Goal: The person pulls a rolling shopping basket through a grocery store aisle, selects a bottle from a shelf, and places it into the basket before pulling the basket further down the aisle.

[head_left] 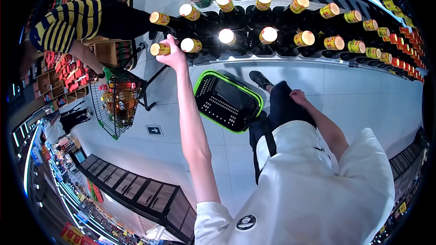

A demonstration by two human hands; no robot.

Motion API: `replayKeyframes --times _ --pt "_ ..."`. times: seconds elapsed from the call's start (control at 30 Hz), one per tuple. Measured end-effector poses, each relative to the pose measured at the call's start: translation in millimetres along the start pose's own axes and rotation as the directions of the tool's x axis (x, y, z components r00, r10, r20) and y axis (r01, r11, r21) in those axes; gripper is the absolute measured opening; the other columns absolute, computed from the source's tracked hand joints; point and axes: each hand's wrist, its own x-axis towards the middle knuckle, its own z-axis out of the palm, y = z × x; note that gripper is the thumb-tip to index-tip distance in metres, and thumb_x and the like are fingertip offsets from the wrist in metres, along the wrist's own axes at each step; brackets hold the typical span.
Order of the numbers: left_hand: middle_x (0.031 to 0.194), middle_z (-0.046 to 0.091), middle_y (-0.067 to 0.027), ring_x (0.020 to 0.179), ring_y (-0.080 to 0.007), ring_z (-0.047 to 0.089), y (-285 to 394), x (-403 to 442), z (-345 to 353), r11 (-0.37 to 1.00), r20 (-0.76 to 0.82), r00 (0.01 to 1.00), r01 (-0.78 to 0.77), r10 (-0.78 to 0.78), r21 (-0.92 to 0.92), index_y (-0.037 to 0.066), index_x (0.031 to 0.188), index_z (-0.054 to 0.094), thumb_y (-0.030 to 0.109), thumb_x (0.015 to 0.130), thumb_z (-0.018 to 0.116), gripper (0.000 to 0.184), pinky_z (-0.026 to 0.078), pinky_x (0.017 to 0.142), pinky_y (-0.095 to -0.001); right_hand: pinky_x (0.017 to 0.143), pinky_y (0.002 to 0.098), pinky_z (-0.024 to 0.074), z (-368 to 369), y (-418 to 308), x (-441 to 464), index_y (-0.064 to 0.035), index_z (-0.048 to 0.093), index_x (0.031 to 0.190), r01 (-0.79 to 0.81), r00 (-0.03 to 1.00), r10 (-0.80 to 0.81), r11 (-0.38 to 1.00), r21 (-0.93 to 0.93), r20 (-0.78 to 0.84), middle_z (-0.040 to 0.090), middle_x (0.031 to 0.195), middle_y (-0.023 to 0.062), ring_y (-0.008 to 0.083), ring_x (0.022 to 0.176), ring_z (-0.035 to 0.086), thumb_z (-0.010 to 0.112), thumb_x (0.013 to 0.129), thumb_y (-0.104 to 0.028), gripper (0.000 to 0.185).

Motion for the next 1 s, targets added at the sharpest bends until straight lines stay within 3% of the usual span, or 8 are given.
replayKeyframes --times 0.1,0.13,0.47,0.63,0.77,0.83,0.9,1.0 --pt "0.052 0.051 -0.0054 0.044 -0.0103 0.048 1 -7 1 0.997 -0.071 0.995 0.072 -0.073 -0.014 0.002 0.061 0.046 0.006 0.076 0.060 0.021 0.040 0.044 -0.0222 0.072 0.0291 0.0469 -4 -1 -3 -0.0078 0.064 0.079 -0.034 0.999 0.034 0.999 0.039 -0.015 0.064 0.075 0.0076 0.0194 0.074 0.061 0.051 0.074 -0.014 0.015" --pt "0.052 0.051 -0.0053 0.044 -0.0100 0.048 -9 -5 0 1.000 -0.088 0.996 -0.020 0.018 -0.019 0.002 0.059 0.044 0.005 0.076 0.060 0.023 0.040 0.045 -0.0221 0.073 0.0292 0.0470 -7 -2 -5 -0.0080 0.064 0.078 -0.037 0.999 0.037 0.999 0.037 -0.013 0.064 0.076 0.0074 0.0193 0.075 0.061 0.051 0.075 -0.014 0.015" --pt "0.053 0.047 -0.0039 0.048 -0.0100 0.045 8 -14 -15 0.988 -0.155 0.986 -0.082 0.061 -0.133 0.004 0.061 0.044 0.004 0.077 0.058 0.021 0.039 0.051 -0.0232 0.072 0.0298 0.0475 -14 3 -3 -0.0115 0.065 0.075 -0.070 0.997 0.070 0.996 0.060 -0.008 0.064 0.074 0.0052 0.0194 0.073 0.061 0.051 0.073 -0.016 0.015" --pt "0.057 0.045 -0.0042 0.055 -0.0112 0.044 33 -14 -34 0.955 -0.210 0.977 -0.025 -0.039 -0.296 0.005 0.068 0.042 0.005 0.079 0.054 0.016 0.040 0.057 -0.0240 0.076 0.0334 0.0465 -15 -9 -1 -0.0109 0.065 0.077 -0.068 0.998 0.068 0.997 -0.038 0.008 0.063 0.082 0.0086 0.0245 0.079 0.060 0.052 0.073 -0.017 0.015" --pt "0.056 0.041 -0.0029 0.055 -0.0134 0.041 72 -36 -58 0.940 -0.302 0.953 -0.107 0.005 -0.323 0.009 0.066 0.040 0.007 0.079 0.052 0.017 0.039 0.065 -0.0280 0.076 0.0351 0.0458 -36 -39 -6 -0.0102 0.063 0.080 -0.007 1.000 0.007 0.998 -0.070 -0.007 0.063 0.083 0.0100 0.0263 0.079 0.059 0.052 0.074 -0.018 0.015" --pt "0.054 0.039 -0.0026 0.053 -0.0138 0.040 103 -57 -99 0.937 -0.305 0.951 -0.150 0.050 -0.315 0.009 0.065 0.040 0.008 0.080 0.047 0.016 0.038 0.068 -0.0299 0.076 0.0348 0.0459 -40 -86 -36 -0.0091 0.062 0.082 0.137 0.990 -0.140 0.982 -0.129 -0.010 0.062 0.082 0.0115 0.0265 0.079 0.059 0.052 0.075 -0.018 0.016" --pt "0.053 0.039 -0.0024 0.052 -0.0135 0.040 130 -81 -132 0.932 -0.346 0.938 -0.134 0.010 -0.336 0.009 0.065 0.040 0.007 0.079 0.046 0.015 0.038 0.066 -0.0299 0.074 0.0309 0.0462 -40 -130 -59 -0.0084 0.061 0.086 0.227 0.972 -0.225 0.974 -0.021 0.071 0.062 0.085 0.0111 0.0243 0.079 0.060 0.052 0.077 -0.021 0.018" --pt "0.052 0.038 -0.0024 0.051 -0.0136 0.040 158 -119 -177 0.904 -0.406 0.906 -0.071 -0.118 -0.421 0.009 0.065 0.040 0.007 0.079 0.044 0.015 0.038 0.066 -0.0306 0.072 0.0241 0.0448 -19 -183 -74 0.0012 0.058 0.091 0.328 0.856 -0.454 0.847 0.418 0.248 0.062 0.081 0.0065 0.0116 0.076 0.057 0.050 0.084 -0.017 0.021"
